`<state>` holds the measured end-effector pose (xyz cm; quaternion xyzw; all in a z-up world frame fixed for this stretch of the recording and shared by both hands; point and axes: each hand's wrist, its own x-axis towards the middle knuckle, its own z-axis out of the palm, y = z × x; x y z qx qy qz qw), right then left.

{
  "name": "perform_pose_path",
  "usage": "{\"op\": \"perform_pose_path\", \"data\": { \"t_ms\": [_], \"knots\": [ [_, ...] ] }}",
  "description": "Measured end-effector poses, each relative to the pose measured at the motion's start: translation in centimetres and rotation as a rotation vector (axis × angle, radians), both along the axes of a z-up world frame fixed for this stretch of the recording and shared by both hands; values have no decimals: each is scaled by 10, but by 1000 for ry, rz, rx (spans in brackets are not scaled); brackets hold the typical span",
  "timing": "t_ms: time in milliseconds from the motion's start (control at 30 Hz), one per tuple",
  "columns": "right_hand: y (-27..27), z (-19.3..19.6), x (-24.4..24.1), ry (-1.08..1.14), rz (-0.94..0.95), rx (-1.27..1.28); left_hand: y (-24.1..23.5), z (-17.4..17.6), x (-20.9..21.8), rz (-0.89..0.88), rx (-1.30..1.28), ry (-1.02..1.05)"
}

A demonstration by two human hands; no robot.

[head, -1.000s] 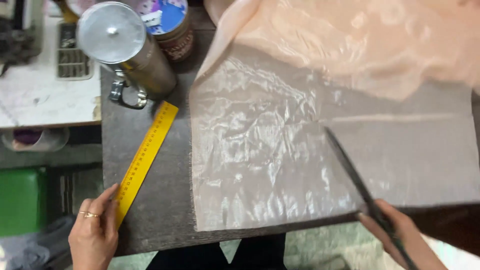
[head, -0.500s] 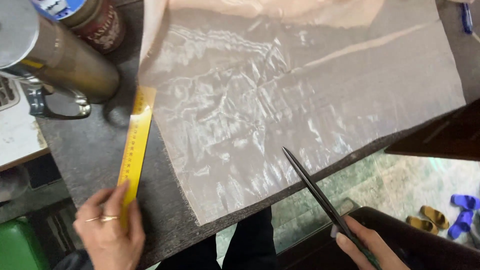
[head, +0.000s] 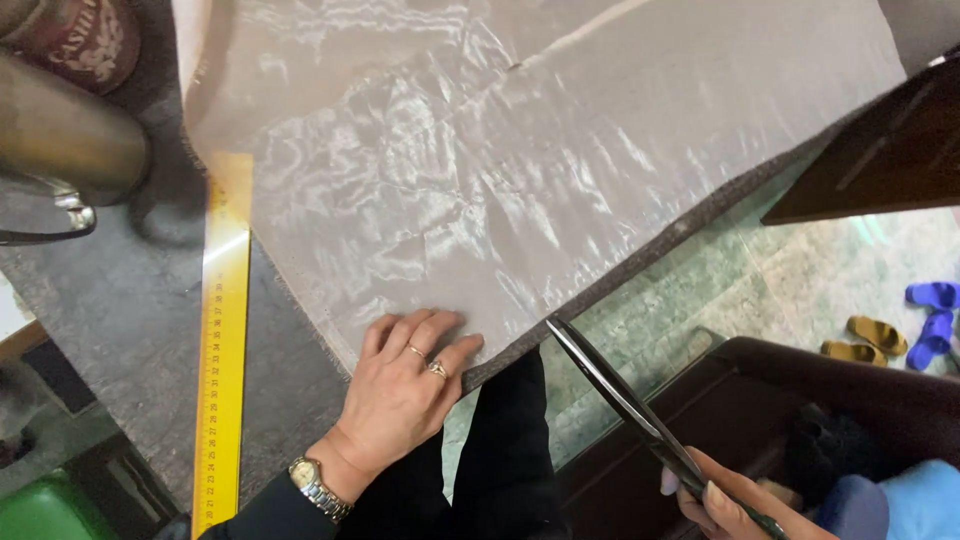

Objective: The person measures a piece of translucent fabric with a ruler, cuts it with scissors, and then moves to a sewing machine area.

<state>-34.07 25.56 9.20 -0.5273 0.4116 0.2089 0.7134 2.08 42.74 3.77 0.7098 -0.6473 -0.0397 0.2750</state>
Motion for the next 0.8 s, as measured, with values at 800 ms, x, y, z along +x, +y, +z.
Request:
{"op": "perform_pose_path", "data": {
  "t_ms": [800],
  "knots": [
    [38, 70, 106, 145, -64, 79, 7, -4, 2, -23, 0, 52]
  ]
}}
